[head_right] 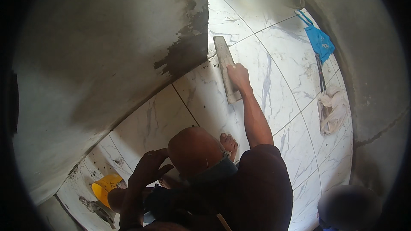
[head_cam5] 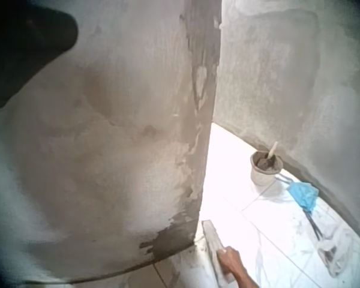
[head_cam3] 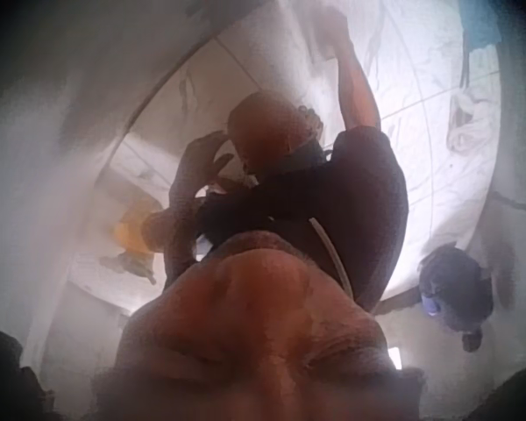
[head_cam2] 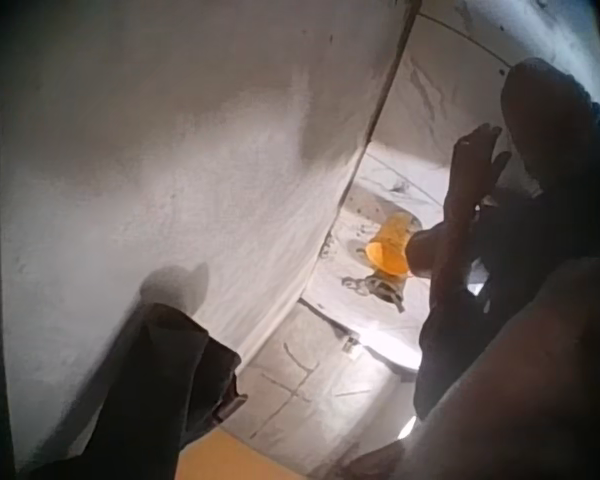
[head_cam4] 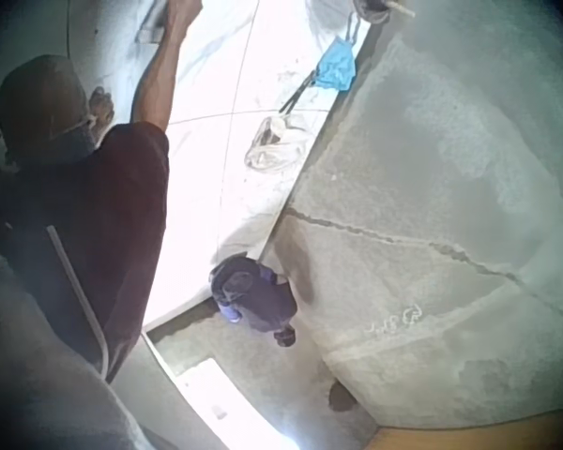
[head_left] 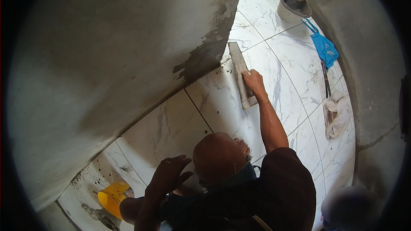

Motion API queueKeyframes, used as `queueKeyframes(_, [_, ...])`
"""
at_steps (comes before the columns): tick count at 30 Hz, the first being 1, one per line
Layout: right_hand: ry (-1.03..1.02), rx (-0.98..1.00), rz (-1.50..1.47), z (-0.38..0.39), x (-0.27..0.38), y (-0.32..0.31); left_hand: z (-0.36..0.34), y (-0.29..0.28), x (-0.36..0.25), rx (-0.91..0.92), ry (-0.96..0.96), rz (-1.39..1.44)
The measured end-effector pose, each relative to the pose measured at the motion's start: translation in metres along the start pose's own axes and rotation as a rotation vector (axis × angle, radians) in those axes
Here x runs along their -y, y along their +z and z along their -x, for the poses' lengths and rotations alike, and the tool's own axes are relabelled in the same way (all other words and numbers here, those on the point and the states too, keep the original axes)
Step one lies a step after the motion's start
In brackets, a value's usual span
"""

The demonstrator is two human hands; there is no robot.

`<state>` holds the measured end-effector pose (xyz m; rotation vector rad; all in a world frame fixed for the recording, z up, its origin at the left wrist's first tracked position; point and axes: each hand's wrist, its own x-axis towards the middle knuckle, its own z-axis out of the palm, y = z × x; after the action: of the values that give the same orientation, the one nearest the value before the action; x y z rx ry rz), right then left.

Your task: The person scoops cement mixture from a bucket onto a trowel, applies and smooths the cement along the base of a wall with the trowel, and smooths the edge by hand.

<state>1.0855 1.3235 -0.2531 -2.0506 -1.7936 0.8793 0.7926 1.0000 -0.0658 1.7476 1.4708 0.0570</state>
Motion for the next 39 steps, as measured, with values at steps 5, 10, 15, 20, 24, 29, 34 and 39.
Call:
queueKeyframes(5, [0.067, 0.191, -0.182, 0.010, 0.001, -0.007, 0.001, -0.002, 0.004, -0.005, 0.005, 0.002])
queueKeyframes(10, [-0.079, 0.123, -0.011, -0.004, -0.003, -0.026, 0.001, -0.007, -0.002, -0.036, 0.002, -0.033])
queueKeyframes(15, [-0.135, 0.085, 0.166, 0.004, 0.009, -0.012, 0.000, -0.003, 0.003, 0.012, -0.006, -0.007])
queueKeyframes(20, [-0.159, 0.064, 0.223, 0.003, 0.013, 0.005, -0.001, -0.002, 0.003, -0.021, 0.017, -0.023])
queueKeyframes(24, [-0.220, 0.054, 0.274, 0.000, 0.010, 0.009, 0.001, -0.002, 0.002, -0.022, 0.009, -0.055])
queueKeyframes(29, [-0.034, 0.033, 0.087, 0.016, -0.022, 0.006, 0.006, -0.007, -0.003, -0.037, -0.003, -0.055])
queueKeyframes(34, [0.233, 0.373, -0.681, 0.059, -0.028, 0.027, 0.009, -0.013, -0.004, -0.036, -0.010, -0.061])
queueKeyframes(39, [0.385, 0.492, -1.137, 0.081, -0.017, 0.067, 0.012, -0.017, -0.008, -0.046, -0.032, -0.054])
